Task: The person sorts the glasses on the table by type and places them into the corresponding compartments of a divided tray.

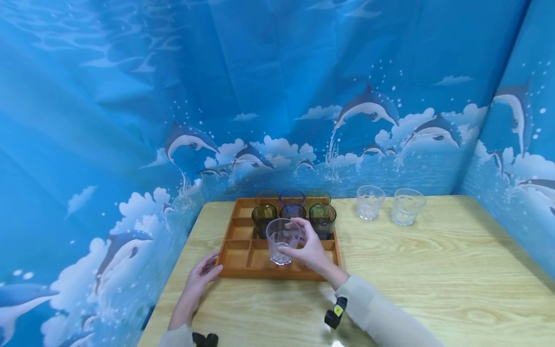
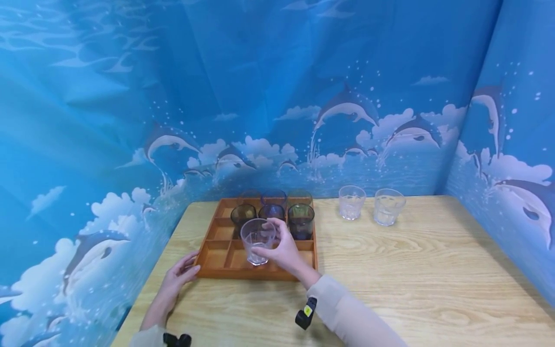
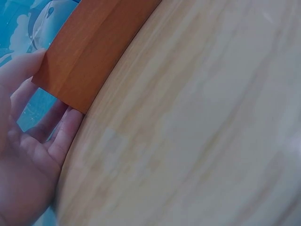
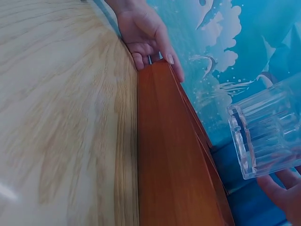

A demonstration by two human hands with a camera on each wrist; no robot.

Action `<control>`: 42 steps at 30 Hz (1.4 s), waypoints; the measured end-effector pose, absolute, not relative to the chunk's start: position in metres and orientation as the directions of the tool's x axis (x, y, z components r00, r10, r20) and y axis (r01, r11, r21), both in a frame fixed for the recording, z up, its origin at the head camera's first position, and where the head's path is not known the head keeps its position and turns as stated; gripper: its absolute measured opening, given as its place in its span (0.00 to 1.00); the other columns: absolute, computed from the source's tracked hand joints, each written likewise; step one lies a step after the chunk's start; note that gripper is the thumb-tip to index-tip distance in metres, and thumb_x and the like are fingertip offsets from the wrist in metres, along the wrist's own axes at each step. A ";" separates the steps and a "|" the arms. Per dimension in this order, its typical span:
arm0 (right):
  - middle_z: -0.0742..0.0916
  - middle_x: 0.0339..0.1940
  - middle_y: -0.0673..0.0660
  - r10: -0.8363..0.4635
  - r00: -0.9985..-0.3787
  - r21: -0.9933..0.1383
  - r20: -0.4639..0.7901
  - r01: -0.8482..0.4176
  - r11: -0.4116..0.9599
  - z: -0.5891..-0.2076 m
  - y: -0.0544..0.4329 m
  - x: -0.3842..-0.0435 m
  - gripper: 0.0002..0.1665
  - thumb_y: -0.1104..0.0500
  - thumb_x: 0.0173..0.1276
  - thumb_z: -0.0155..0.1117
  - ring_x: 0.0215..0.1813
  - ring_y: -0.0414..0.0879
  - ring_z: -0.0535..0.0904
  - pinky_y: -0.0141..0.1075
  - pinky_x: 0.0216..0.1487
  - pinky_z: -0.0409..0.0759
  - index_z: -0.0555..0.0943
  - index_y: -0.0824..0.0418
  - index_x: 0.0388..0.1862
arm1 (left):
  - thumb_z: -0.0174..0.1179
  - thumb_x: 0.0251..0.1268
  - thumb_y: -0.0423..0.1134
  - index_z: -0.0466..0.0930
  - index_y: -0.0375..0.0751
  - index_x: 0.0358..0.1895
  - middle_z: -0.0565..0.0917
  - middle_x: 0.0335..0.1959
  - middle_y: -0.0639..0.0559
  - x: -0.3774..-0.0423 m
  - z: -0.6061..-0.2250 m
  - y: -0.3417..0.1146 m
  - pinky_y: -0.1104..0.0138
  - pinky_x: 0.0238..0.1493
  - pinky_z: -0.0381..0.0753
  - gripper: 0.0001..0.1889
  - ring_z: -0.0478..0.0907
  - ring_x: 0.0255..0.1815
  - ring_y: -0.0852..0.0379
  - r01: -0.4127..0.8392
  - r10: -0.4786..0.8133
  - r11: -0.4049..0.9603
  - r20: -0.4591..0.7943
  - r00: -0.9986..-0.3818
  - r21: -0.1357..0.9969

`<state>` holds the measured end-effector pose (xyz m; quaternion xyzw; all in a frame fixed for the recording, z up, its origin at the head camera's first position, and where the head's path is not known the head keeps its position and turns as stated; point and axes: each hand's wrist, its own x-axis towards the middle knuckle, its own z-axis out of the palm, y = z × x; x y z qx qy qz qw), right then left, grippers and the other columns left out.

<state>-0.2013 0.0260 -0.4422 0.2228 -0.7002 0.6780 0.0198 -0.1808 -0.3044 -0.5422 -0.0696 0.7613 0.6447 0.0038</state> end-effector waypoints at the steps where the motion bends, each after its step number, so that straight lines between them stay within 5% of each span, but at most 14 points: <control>1: 0.74 0.58 0.71 -0.286 -0.903 -0.944 0.322 -0.331 -0.018 -0.442 0.023 -0.202 0.45 0.68 0.51 0.72 0.59 0.64 0.70 0.56 0.57 0.69 0.59 0.71 0.64 | 0.63 0.59 0.46 0.68 0.48 0.64 0.68 0.61 0.45 -0.181 -0.542 -0.305 0.64 0.47 0.77 0.29 0.68 0.56 0.50 -0.113 -0.102 0.160 -0.097 -0.990 0.981; 42: 0.68 0.59 0.72 -0.389 -0.861 -0.926 0.327 -0.374 0.048 -0.452 -0.026 -0.208 0.45 0.64 0.55 0.71 0.55 0.65 0.69 0.57 0.54 0.70 0.55 0.72 0.64 | 0.63 0.59 0.44 0.67 0.44 0.66 0.68 0.62 0.40 -0.180 -0.541 -0.302 0.66 0.47 0.77 0.30 0.69 0.56 0.49 -0.118 -0.131 0.165 -0.096 -0.987 0.979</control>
